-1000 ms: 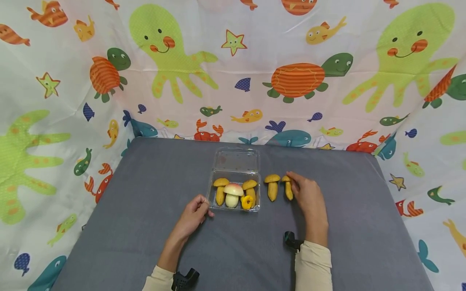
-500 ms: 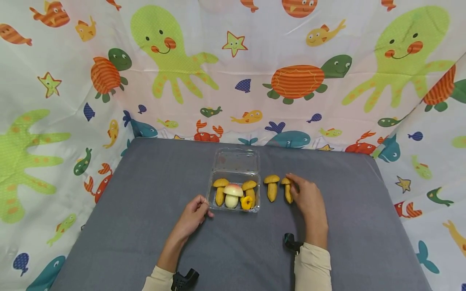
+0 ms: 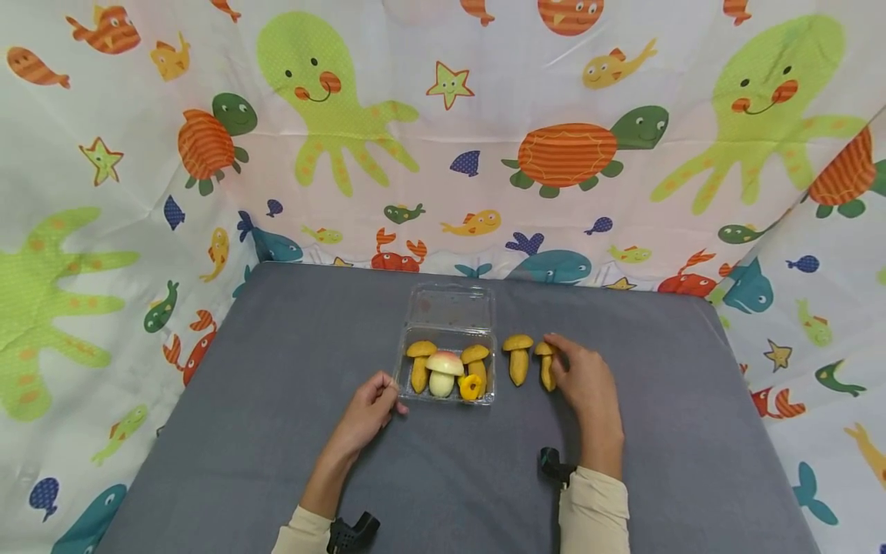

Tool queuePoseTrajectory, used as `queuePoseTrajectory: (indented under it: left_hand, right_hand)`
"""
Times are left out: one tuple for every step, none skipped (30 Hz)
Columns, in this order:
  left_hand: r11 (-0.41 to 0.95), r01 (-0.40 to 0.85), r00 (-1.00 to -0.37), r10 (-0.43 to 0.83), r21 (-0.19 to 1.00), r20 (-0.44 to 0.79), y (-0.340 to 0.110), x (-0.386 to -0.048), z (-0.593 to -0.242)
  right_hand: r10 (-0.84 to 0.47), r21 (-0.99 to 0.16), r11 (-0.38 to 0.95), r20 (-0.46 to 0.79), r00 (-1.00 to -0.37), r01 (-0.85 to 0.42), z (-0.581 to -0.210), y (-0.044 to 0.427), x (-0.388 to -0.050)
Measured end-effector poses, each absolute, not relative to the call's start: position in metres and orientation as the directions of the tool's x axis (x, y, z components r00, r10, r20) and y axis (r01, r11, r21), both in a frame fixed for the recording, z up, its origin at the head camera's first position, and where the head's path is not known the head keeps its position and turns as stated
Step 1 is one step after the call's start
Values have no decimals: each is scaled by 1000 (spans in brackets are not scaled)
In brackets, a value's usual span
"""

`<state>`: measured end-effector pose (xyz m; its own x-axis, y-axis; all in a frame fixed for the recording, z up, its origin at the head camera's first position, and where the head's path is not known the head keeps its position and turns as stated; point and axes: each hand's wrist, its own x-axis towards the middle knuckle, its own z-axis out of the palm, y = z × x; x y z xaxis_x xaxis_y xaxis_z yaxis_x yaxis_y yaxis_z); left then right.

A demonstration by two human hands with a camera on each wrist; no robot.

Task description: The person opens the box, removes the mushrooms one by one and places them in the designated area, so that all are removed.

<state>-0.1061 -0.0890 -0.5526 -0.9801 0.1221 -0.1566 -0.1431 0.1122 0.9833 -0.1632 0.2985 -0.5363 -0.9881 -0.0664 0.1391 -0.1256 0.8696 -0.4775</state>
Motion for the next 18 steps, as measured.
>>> queuePoseTrajectory:
  left_hand:
    - [109, -146, -980, 121, 983, -159, -89, -106, -553]
    - [111, -146, -980, 119, 983, -159, -89, -106, -553]
    - [112, -148, -980, 117, 983, -161, -89, -106, -553]
    - [111, -148, -980, 115, 983, -161, -88, -106, -554]
    - [111, -149, -980, 113, 983, -161, -88, -106, -554]
    - [110, -149, -981, 110, 983, -162, -88, -106, -554]
    - [110, -151, -981, 109, 982, -162, -88, -106, -554]
    - [112, -151, -981, 107, 982, -163, -88, -106, -554]
    - [115, -152, -981, 105, 982, -164, -88, -106, -554]
    - [115, -152, -981, 104, 982, -164, -88, -106, -554]
    - [116, -152, -981, 102, 982, -164, -88, -106, -554]
    - [117, -152, -981, 102, 982, -164, -88, -105, -553]
    - [118, -150, -981, 102, 982, -162, -88, -105, -553]
    - [117, -149, -982, 102, 982, -161, -88, -105, -553]
    - [113, -148, -982, 100, 982, -160, -88, -105, -553]
    - [108, -148, -983, 98, 983, -158, -87, -105, -553]
    - [104, -147, -983, 96, 984, -157, -87, -105, -553]
    - [103, -146, -983, 95, 984, -156, -87, -106, -553]
  right_hand:
    - [-67, -480, 868, 139, -988, -127, -536, 298, -163]
    - [-69, -480, 868, 141, -988, -129, -536, 298, -163]
    - [-68, -477, 869, 141, -988, -128, -536, 298, -163]
    - [-68, -477, 870, 143, -987, -129, -536, 297, -163]
    - [-68, -475, 871, 142, -988, -128, -536, 297, -163]
    - [-70, -474, 871, 144, -987, -131, -536, 297, -163]
    - [-71, -473, 871, 145, -987, -132, -536, 297, -163]
    - [-71, -473, 871, 143, -987, -131, -536, 297, -163]
    - [-71, -474, 871, 141, -988, -130, -536, 297, -163]
    - [-70, -475, 870, 140, -988, -129, -537, 297, -163]
    - [-70, -477, 870, 139, -988, -128, -537, 298, -163]
    - [-68, -479, 868, 141, -988, -128, -538, 298, -163]
    - [-65, -481, 868, 143, -988, -126, -538, 298, -163]
    - [-62, -482, 867, 146, -987, -126, -539, 298, -162]
    - [-60, -484, 866, 148, -987, -125, -540, 298, -162]
    - [-58, -486, 865, 150, -987, -125, -540, 298, -162]
    - [-56, -488, 864, 150, -987, -123, -540, 298, -162]
    - [-54, -489, 864, 150, -987, -121, -540, 298, -162]
